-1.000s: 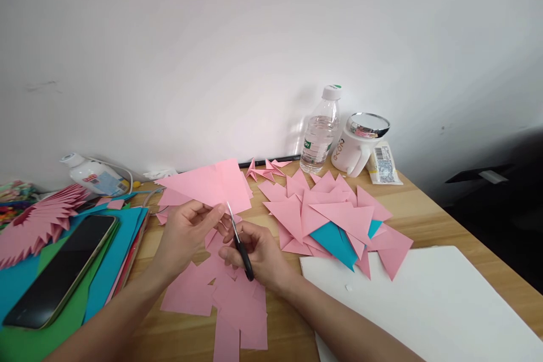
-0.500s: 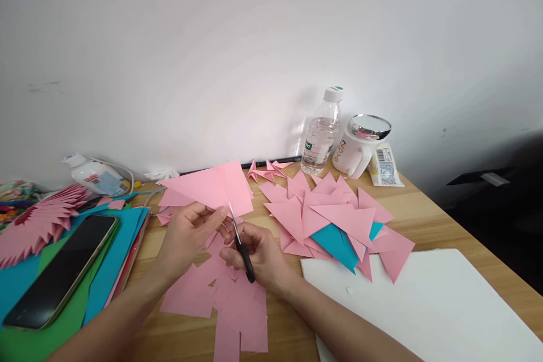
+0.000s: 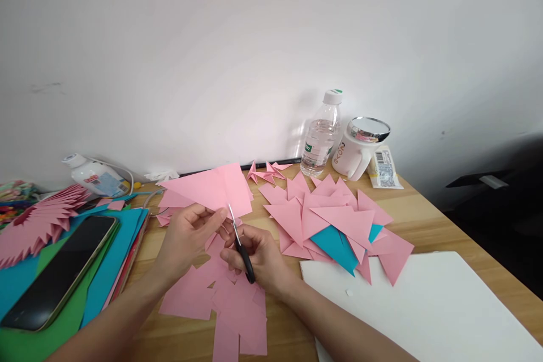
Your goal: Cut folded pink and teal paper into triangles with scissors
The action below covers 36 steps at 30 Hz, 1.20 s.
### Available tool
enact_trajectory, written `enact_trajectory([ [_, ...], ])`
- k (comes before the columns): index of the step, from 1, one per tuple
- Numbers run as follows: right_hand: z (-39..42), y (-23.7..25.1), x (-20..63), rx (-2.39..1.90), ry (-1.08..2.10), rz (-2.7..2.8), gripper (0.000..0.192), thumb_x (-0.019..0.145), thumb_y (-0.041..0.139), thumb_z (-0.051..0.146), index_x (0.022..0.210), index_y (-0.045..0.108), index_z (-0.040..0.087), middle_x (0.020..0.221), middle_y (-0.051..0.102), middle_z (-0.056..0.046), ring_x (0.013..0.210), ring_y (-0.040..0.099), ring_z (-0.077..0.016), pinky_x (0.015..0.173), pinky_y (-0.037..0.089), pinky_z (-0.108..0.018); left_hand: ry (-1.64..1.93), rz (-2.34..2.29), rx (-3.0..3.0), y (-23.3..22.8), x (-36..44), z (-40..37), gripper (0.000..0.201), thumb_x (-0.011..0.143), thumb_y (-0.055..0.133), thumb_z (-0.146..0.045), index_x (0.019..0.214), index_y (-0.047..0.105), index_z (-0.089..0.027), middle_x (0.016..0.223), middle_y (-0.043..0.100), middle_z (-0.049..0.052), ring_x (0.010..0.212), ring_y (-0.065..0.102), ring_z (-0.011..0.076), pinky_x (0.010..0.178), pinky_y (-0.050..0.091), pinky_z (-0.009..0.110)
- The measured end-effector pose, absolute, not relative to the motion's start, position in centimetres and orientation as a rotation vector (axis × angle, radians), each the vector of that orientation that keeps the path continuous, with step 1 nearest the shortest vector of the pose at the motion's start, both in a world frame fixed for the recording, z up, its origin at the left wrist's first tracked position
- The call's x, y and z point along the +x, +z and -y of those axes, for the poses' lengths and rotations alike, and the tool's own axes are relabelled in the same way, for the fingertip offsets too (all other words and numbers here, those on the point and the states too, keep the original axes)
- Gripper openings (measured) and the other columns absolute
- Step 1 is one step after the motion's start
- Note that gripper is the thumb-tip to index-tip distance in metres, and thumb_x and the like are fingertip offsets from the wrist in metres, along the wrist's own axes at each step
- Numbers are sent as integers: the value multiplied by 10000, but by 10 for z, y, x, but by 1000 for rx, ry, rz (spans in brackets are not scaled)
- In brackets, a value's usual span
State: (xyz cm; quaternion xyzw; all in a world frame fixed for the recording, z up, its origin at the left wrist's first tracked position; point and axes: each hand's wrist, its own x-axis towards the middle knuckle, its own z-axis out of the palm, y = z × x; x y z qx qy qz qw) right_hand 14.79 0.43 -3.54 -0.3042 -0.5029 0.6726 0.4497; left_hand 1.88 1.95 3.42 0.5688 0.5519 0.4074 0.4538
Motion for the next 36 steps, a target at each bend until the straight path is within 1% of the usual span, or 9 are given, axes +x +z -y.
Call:
enact_trajectory([
  [7,-4,-37,148,-749,1670,1219,236,653,714,291,664,516,165,500,502,51,398,451,-69,403,365,-194,1011,-1361,1393,34,19,-19,234,739,583,-347,621,572,-145,598,662,23,533,617,129,536,493,224],
  [13,-4,-36,147,-775,1708,1187,263,638,724,311,691,509,170,510,509,56,390,459,-70,396,369,-196,1008,-1361,1390,35,19,-19,234,735,578,-347,622,580,-142,607,665,34,540,619,141,539,497,237],
  [18,-3,-35,148,-791,1692,1209,243,645,717,301,649,517,162,474,488,58,387,455,-73,397,352,-194,1008,-1360,1311,39,16,-21,214,718,592,-344,678,607,-134,626,655,32,533,599,129,560,493,238],
  [22,-2,-35,148,-789,1698,1250,233,662,702,307,693,520,165,468,485,59,397,452,-79,420,356,-203,1037,-1387,1252,39,15,-24,253,709,598,-353,608,608,-122,587,655,51,534,604,140,575,499,244],
  [25,-3,-34,148,-807,1691,1242,281,642,719,308,724,485,174,511,450,68,456,441,-80,449,347,-200,991,-1408,1282,36,15,-23,268,707,598,-366,584,618,-129,585,665,50,541,616,145,571,495,237],
  [28,-3,-34,149,-813,1676,1238,341,616,742,293,728,443,175,613,472,44,545,434,-86,483,333,-197,952,-1396,1320,33,16,-22,254,719,585,-365,612,637,-140,586,666,34,554,622,145,566,492,228],
  [30,-3,-34,150,-804,1676,1248,353,617,744,291,720,428,173,650,486,30,570,436,-90,496,331,-200,947,-1389,1332,32,16,-22,241,725,580,-356,629,639,-143,588,664,25,558,623,143,568,492,223],
  [36,-3,-32,150,-801,1666,1258,372,605,745,344,691,424,177,631,451,34,563,429,-97,493,336,-209,962,-1366,1357,33,16,-21,233,731,573,-328,609,631,-139,579,664,33,560,627,148,580,500,227],
])
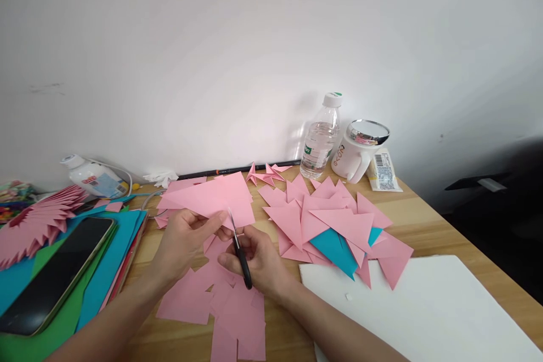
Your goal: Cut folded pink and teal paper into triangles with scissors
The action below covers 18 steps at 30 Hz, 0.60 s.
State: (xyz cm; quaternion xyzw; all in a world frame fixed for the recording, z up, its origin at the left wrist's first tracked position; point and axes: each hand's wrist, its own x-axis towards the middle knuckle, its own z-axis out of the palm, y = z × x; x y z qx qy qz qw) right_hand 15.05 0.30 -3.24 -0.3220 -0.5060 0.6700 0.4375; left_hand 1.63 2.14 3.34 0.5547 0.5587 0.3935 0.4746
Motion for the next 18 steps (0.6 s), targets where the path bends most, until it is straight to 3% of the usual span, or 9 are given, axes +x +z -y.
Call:
enact_trajectory([
  [11,-3,-32,147,-776,1704,1200,318,606,745,314,754,503,171,588,388,56,509,381,-80,477,354,-214,943,-1373,1312,33,17,-22,246,723,575,-339,591,625,-138,574,662,39,555,629,161,587,506,250],
  [18,-3,-32,147,-797,1719,1154,258,616,736,215,745,515,180,533,438,58,457,410,-82,440,359,-215,931,-1366,1297,33,16,-21,278,752,542,-362,564,612,-170,559,647,4,568,620,154,592,491,245],
])
